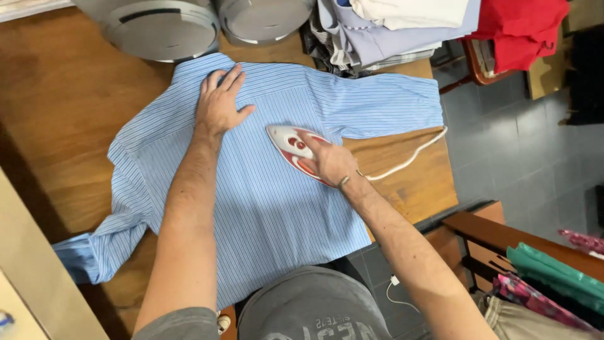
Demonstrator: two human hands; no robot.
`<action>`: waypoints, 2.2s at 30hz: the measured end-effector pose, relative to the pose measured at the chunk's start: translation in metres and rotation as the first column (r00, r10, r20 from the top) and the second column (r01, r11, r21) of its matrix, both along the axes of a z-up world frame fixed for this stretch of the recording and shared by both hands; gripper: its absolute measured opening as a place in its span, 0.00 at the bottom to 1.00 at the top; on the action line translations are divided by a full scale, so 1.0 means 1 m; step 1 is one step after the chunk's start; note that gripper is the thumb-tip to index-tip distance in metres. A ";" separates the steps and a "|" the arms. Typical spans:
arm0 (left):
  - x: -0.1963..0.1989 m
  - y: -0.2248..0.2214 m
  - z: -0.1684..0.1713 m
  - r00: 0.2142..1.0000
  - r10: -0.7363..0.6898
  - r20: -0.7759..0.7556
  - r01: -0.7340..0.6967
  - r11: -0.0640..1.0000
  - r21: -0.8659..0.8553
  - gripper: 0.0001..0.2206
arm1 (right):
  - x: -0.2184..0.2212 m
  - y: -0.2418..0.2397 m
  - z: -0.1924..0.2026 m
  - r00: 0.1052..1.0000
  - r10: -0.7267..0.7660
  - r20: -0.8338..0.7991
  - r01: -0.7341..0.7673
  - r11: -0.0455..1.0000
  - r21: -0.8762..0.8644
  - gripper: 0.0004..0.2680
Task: A person uses an iron to remove wrinkles from a blue striped button-down shirt on a wooden table.
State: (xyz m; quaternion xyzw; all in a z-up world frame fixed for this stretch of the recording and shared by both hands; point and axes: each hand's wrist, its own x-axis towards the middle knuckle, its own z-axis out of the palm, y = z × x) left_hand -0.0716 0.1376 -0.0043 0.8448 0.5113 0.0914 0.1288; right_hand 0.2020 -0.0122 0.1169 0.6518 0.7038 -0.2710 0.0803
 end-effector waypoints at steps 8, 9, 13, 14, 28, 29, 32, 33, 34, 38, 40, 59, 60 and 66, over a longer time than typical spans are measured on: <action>0.023 -0.002 0.019 0.982 0.028 -0.186 -0.075 0.966 -0.248 0.41 | 0.007 -0.093 -0.015 0.998 0.007 0.061 -0.002 0.997 -0.077 0.27; 0.027 -0.002 0.023 0.984 0.013 -0.179 -0.056 0.969 -0.241 0.41 | 0.006 -0.097 -0.010 0.998 -0.011 0.068 0.016 0.997 -0.069 0.27; 0.038 -0.008 0.021 0.948 0.162 -0.273 -0.255 0.900 -0.352 0.39 | 0.015 -0.109 0.003 0.900 -0.435 0.025 0.435 0.895 -0.099 0.25; 0.039 -0.006 0.018 0.929 0.218 -0.298 -0.325 0.865 -0.383 0.38 | 0.019 -0.110 0.004 0.880 -0.473 0.054 0.476 0.873 -0.104 0.25; 0.060 -0.144 0.029 0.973 0.208 -0.099 -0.228 0.931 -0.285 0.27 | 0.030 -0.103 0.009 0.965 -0.233 0.118 0.251 0.952 -0.175 0.25; 0.049 -0.163 0.037 0.984 0.132 -0.119 -0.167 0.916 -0.365 0.31 | 0.023 -0.107 0.008 0.964 -0.236 0.121 0.255 0.950 -0.181 0.24; 0.049 -0.164 0.021 0.982 0.154 -0.107 -0.182 0.919 -0.350 0.32 | 0.012 -0.113 0.023 0.981 -0.087 0.171 0.110 0.986 -0.126 0.24; 0.050 -0.164 0.017 0.982 0.162 -0.100 -0.187 0.917 -0.351 0.32 | 0.013 -0.116 0.026 0.981 -0.079 0.178 0.103 0.987 -0.126 0.24; 0.052 -0.164 0.013 0.981 0.163 -0.105 -0.188 0.932 -0.311 0.32 | 0.013 -0.120 0.030 0.991 0.005 0.136 0.015 0.988 -0.151 0.24; 0.052 -0.173 0.017 0.982 0.178 -0.065 -0.188 0.959 -0.211 0.30 | -0.002 -0.145 0.067 0.928 0.342 0.150 -0.314 0.931 -0.184 0.22; 0.050 -0.167 0.020 0.984 0.173 -0.048 -0.179 0.964 -0.195 0.30 | 0.005 -0.155 0.052 0.939 0.306 0.156 -0.275 0.942 -0.191 0.23; 0.045 -0.177 0.007 0.988 0.109 0.109 -0.128 0.975 0.181 0.31 | 0.083 -0.314 0.008 0.967 0.207 0.146 -0.160 0.947 -0.277 0.28; 0.052 -0.171 0.010 0.988 0.093 0.124 -0.117 0.973 0.197 0.31 | 0.080 -0.304 0.025 0.968 0.190 0.162 -0.144 0.954 -0.262 0.28; 0.044 -0.186 0.017 0.994 0.103 0.045 -0.100 0.993 -0.067 0.32 | 0.049 -0.279 0.040 0.925 -0.375 -0.066 0.352 0.908 -0.227 0.23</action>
